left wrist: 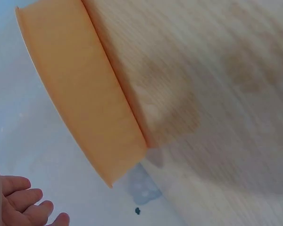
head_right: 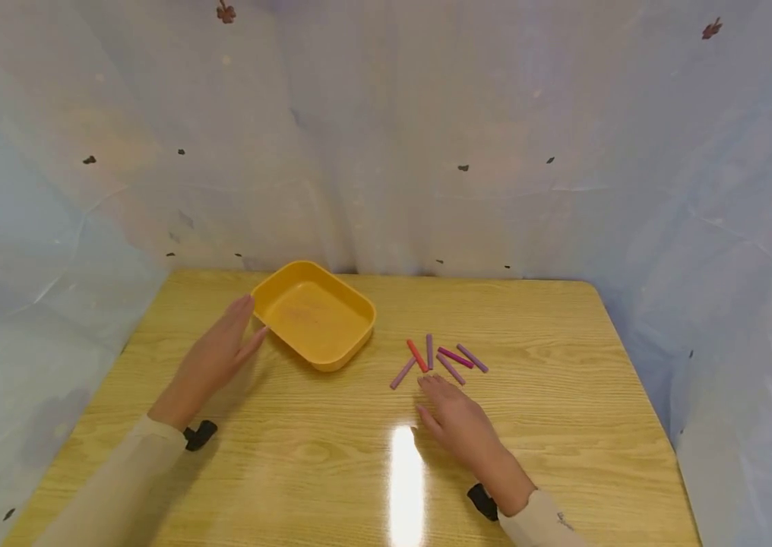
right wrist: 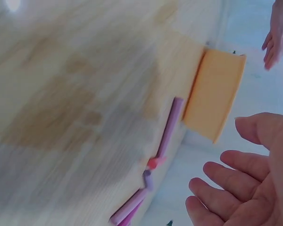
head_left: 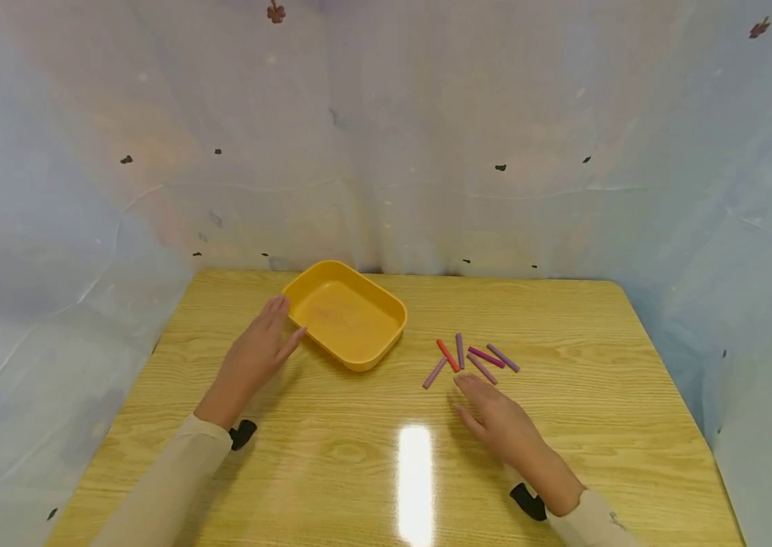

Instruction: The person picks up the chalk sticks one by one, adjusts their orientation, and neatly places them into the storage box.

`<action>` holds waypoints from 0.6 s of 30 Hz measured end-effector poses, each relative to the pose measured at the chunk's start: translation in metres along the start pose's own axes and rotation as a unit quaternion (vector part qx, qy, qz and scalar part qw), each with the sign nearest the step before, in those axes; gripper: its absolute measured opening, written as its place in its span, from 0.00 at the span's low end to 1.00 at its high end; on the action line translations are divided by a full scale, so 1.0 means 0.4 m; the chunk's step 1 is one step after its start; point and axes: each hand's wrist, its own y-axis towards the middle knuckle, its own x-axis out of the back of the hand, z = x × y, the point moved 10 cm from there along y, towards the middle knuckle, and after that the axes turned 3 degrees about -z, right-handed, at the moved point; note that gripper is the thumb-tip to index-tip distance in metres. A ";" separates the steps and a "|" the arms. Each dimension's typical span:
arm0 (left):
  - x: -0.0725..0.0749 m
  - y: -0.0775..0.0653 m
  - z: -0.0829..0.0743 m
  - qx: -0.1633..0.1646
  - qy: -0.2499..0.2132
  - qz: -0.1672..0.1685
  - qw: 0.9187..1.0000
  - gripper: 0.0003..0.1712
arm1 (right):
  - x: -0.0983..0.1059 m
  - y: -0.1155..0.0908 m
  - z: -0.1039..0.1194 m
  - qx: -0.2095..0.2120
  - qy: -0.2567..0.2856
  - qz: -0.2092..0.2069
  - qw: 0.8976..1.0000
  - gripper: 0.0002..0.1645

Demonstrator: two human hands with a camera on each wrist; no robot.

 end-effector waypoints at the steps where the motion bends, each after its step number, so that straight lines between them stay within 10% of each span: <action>1: -0.001 0.007 -0.003 -0.004 0.004 0.000 1.000 0.46 | -0.003 0.005 0.007 0.002 0.004 0.001 1.000 0.30; 18: -0.061 0.124 0.021 -0.013 0.006 0.032 0.999 0.46 | -0.046 0.107 0.126 0.058 0.022 0.013 0.998 0.29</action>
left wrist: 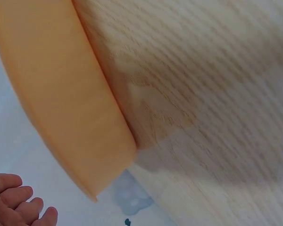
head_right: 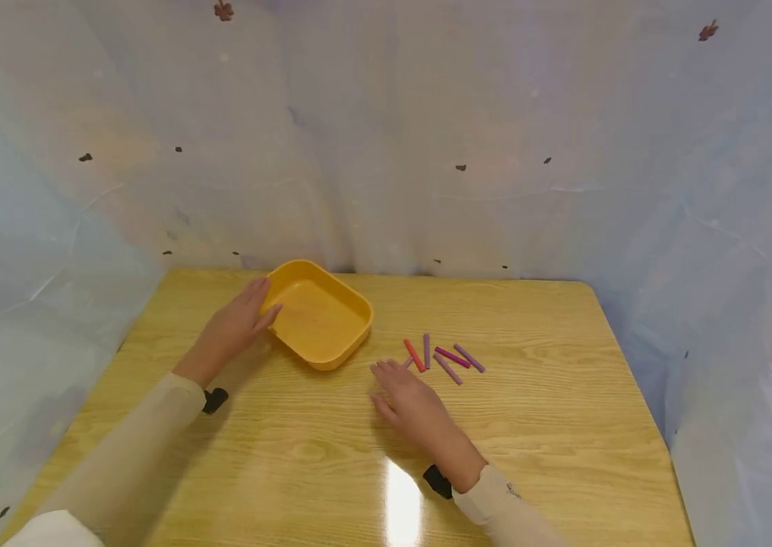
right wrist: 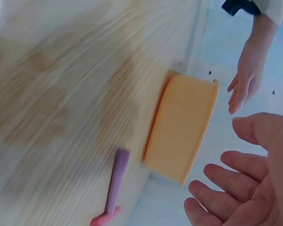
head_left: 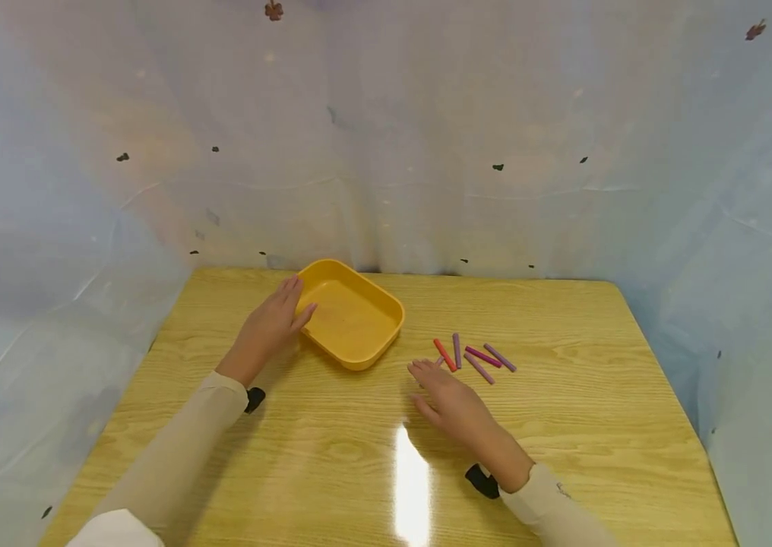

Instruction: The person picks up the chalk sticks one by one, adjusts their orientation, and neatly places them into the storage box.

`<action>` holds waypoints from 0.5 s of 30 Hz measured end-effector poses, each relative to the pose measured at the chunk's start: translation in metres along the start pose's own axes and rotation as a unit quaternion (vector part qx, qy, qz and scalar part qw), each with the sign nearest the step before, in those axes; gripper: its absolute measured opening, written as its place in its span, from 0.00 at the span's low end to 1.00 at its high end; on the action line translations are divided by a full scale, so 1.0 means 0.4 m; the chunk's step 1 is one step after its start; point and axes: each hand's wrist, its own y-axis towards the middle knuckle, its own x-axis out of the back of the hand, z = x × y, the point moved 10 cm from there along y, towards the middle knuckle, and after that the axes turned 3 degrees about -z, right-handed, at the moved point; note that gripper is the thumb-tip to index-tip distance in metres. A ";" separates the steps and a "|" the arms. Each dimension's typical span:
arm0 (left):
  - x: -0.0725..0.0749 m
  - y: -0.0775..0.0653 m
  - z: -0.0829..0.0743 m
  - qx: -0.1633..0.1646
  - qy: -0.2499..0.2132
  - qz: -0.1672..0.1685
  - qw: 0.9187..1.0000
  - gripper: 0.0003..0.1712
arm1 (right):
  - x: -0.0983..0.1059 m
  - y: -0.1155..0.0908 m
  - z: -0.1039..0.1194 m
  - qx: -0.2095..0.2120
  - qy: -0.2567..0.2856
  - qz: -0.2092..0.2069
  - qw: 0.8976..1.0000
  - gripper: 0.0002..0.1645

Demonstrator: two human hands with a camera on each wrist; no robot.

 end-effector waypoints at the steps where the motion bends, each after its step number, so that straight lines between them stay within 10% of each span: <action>1: -0.004 0.006 0.003 0.000 0.001 0.003 1.000 0.47 | -0.006 0.007 0.007 0.005 -0.003 0.002 1.000 0.29; 15: -0.063 0.112 0.012 -0.007 -0.008 0.056 0.998 0.45 | -0.082 0.077 0.103 0.081 -0.043 0.009 0.996 0.33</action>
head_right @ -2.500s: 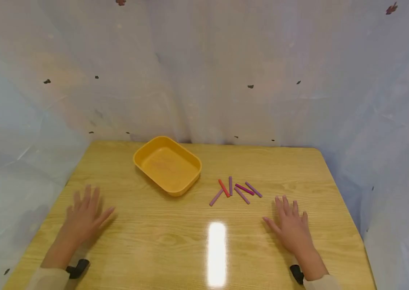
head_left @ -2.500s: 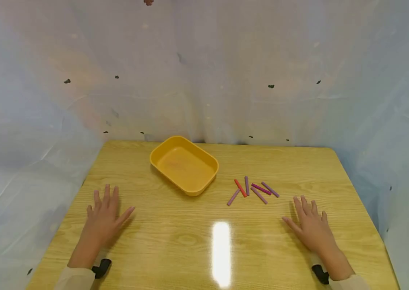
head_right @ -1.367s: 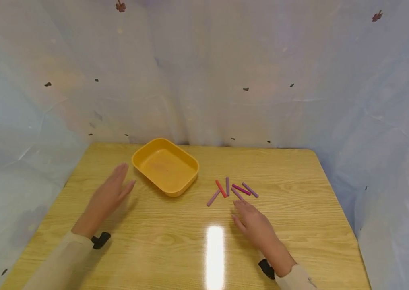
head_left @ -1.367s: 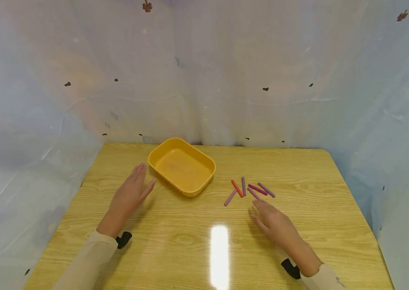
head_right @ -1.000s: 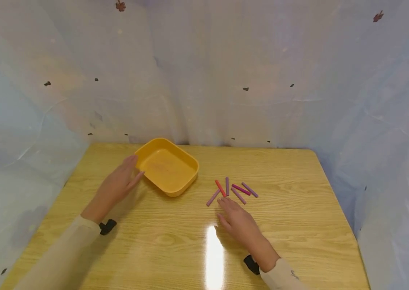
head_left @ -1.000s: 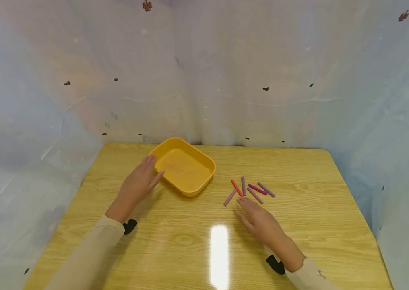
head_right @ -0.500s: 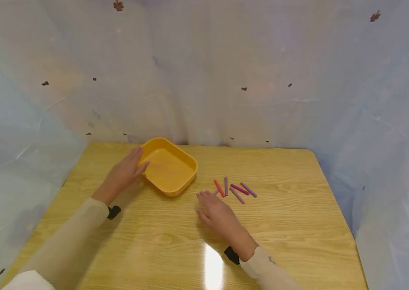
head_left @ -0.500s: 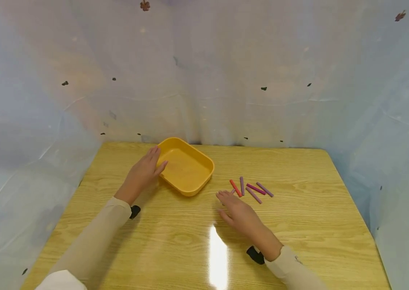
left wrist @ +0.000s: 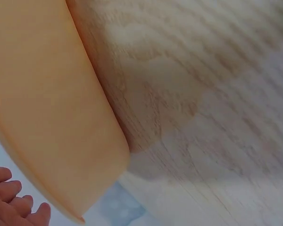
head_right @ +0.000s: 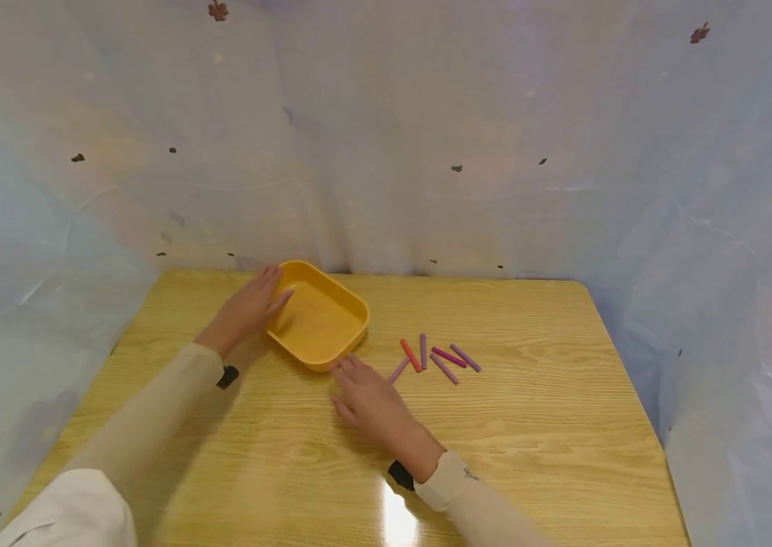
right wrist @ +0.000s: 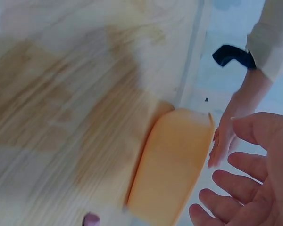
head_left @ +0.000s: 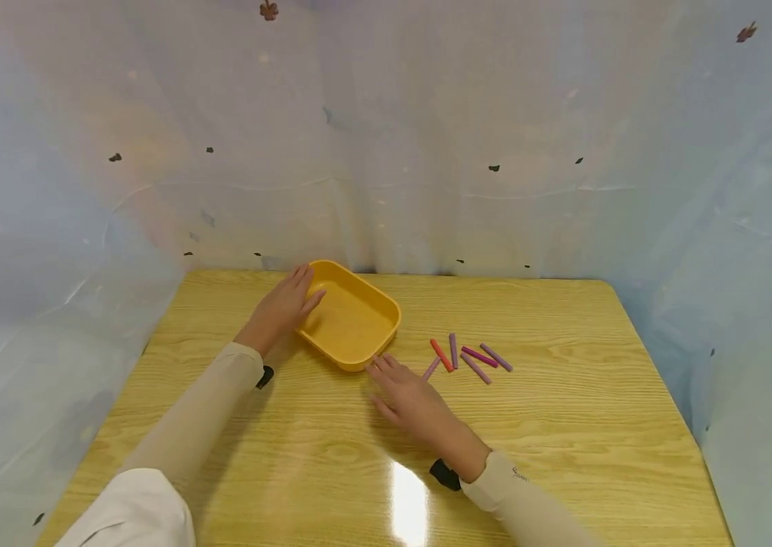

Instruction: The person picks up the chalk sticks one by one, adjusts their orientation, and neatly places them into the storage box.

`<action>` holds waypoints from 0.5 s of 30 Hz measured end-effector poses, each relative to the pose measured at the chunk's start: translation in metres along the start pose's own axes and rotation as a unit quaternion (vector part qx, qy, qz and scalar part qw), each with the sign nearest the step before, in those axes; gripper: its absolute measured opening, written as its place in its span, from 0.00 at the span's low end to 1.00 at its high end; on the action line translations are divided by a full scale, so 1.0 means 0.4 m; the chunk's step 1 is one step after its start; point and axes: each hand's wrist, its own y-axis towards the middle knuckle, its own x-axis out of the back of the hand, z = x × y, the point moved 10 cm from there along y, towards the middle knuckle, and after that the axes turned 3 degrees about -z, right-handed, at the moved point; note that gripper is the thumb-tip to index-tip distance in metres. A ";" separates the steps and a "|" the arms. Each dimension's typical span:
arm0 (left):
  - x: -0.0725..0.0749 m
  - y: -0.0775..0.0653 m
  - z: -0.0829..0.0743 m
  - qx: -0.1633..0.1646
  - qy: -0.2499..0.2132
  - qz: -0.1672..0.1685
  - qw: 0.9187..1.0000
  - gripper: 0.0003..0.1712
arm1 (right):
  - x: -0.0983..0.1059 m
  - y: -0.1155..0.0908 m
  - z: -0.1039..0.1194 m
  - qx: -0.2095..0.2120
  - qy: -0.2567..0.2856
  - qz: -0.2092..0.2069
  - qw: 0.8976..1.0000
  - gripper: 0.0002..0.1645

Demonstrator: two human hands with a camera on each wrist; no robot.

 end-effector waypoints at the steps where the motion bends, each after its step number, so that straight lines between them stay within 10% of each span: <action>1: -0.005 0.007 0.005 0.003 0.000 0.003 1.000 0.45 | -0.004 0.005 0.007 0.007 -0.007 -0.001 1.000 0.33; 15: -0.044 0.052 0.053 0.060 -0.036 0.008 0.998 0.48 | -0.054 0.038 0.049 0.039 -0.082 0.014 0.996 0.33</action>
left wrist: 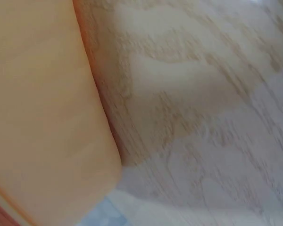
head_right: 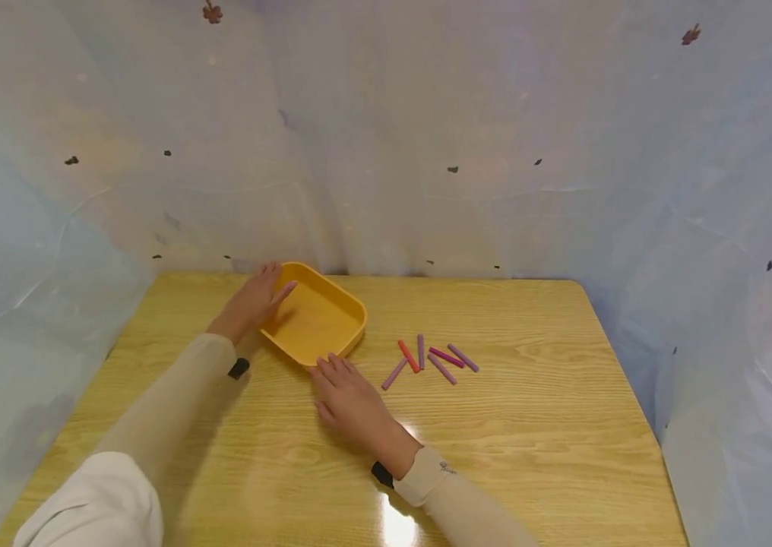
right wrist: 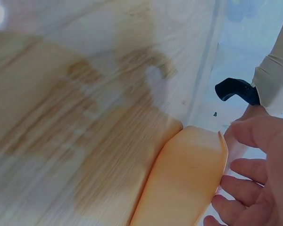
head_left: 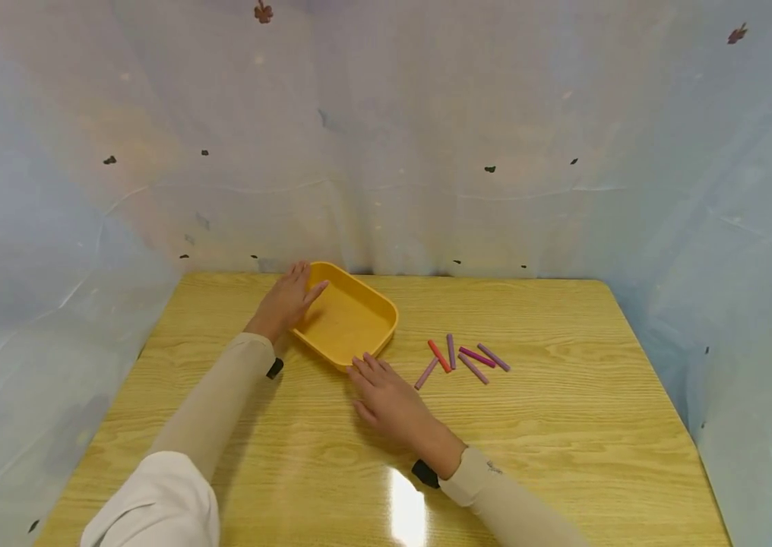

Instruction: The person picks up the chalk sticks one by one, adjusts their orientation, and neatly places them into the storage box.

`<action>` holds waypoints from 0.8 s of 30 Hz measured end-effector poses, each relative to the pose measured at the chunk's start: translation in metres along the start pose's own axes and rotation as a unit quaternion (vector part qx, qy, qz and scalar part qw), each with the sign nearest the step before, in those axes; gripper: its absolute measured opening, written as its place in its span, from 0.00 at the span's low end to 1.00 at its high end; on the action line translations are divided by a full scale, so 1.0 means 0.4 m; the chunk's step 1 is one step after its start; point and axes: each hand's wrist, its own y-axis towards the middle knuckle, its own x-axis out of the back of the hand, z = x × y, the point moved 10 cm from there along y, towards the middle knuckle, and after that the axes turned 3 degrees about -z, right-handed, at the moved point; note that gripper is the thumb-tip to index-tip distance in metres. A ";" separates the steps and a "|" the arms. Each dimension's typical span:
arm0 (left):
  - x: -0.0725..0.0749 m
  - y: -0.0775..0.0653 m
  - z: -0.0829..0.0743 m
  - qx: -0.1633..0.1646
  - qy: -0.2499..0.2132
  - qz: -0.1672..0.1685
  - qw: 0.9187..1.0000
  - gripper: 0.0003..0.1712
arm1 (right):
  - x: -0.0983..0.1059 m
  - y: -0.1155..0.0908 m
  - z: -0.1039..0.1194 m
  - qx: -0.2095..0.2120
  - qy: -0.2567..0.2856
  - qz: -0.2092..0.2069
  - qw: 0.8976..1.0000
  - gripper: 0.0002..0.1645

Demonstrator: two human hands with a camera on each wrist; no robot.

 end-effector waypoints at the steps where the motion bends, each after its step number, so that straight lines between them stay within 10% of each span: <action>1: -0.001 0.001 0.000 0.002 0.002 -0.001 1.000 0.48 | 0.000 0.001 0.000 -0.003 -0.003 -0.003 1.000 0.33; 24: -0.004 -0.001 -0.005 -0.001 0.004 -0.050 0.999 0.49 | -0.015 0.002 0.024 -0.114 -0.046 -0.047 0.991 0.35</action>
